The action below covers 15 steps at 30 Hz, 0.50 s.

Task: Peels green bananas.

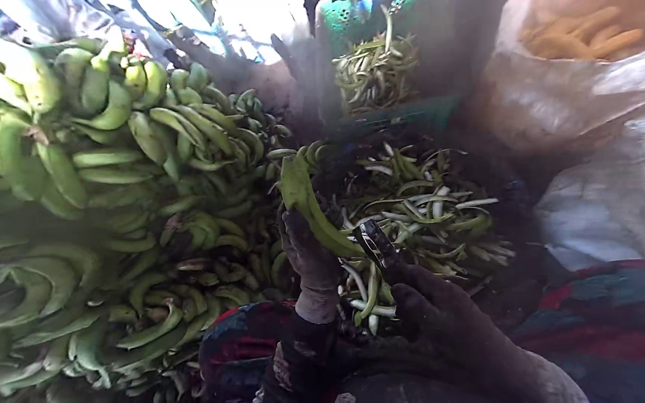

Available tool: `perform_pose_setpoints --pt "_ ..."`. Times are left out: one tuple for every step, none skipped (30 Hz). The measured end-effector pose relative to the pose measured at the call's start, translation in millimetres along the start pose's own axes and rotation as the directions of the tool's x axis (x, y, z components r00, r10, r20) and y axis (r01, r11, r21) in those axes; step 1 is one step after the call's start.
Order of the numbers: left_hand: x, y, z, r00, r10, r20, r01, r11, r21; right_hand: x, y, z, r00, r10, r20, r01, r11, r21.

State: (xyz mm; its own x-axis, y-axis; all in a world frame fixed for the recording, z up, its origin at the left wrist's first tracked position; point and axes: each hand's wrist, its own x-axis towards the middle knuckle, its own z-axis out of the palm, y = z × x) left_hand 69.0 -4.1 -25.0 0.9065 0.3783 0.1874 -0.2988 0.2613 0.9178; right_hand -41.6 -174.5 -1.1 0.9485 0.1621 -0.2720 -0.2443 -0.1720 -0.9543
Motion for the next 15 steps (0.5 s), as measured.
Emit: perform_pose_setpoints --pt "-5 3 -2 0.994 0.111 -0.002 -0.111 0.992 0.064 0 -2 6 1.000 0.021 0.008 -0.021 0.999 0.042" --pt "-9 5 -4 0.973 0.230 0.022 -0.231 0.965 0.126 0 -2 11 0.999 0.043 0.019 -0.044 0.996 0.079" --pt "-12 7 -7 0.937 0.340 0.078 -0.349 0.921 0.173 0 -3 16 0.998 0.058 0.029 -0.061 0.993 0.106" --pt "-14 10 -10 0.895 0.418 0.152 -0.442 0.874 0.202 0 -5 19 0.997 0.070 0.036 -0.075 0.988 0.134" --pt "-14 12 -11 0.855 0.473 0.210 -0.511 0.837 0.196 0 -6 23 0.996 0.076 0.039 -0.081 0.983 0.164" --pt "-15 15 -11 0.825 0.507 0.249 -0.555 0.809 0.192 -1 -8 26 0.996 0.076 0.035 -0.082 0.978 0.193" --pt "-17 19 -8 0.814 0.518 0.264 -0.570 0.801 0.185 -1 -10 30 0.997 0.069 0.026 -0.073 0.975 0.209" --pt "-18 22 -5 0.812 0.524 0.256 -0.573 0.800 0.179 -1 -13 33 0.998 0.057 0.015 -0.059 0.981 0.187" --pt "-18 25 -1 0.815 0.528 0.239 -0.570 0.805 0.166 -2 -14 36 0.999 0.040 0.003 -0.040 0.988 0.147" --pt "-18 27 4 0.828 0.524 0.202 -0.555 0.817 0.156 -2 -14 38 1.000 0.027 -0.003 -0.026 0.993 0.117" --pt "-18 28 7 0.846 0.510 0.153 -0.532 0.825 0.190 -2 -14 38 0.999 0.035 0.017 -0.037 0.994 0.103" --pt "-18 27 8 0.859 0.497 0.121 -0.510 0.813 0.282 -2 -13 36 0.998 0.049 0.047 -0.054 0.994 0.095" --pt "-18 25 5 0.866 0.483 0.133 -0.490 0.762 0.423 0 -13 31 0.996 0.061 0.065 -0.067 0.992 0.103" --pt "-17 24 3 0.888 0.438 0.141 -0.445 0.739 0.505 3 -14 23 0.994 0.076 0.080 -0.084 0.992 0.096" --pt "-15 24 4 0.946 0.312 0.087 -0.315 0.823 0.472 3 -15 14 0.994 0.080 0.078 -0.086 0.993 0.086"
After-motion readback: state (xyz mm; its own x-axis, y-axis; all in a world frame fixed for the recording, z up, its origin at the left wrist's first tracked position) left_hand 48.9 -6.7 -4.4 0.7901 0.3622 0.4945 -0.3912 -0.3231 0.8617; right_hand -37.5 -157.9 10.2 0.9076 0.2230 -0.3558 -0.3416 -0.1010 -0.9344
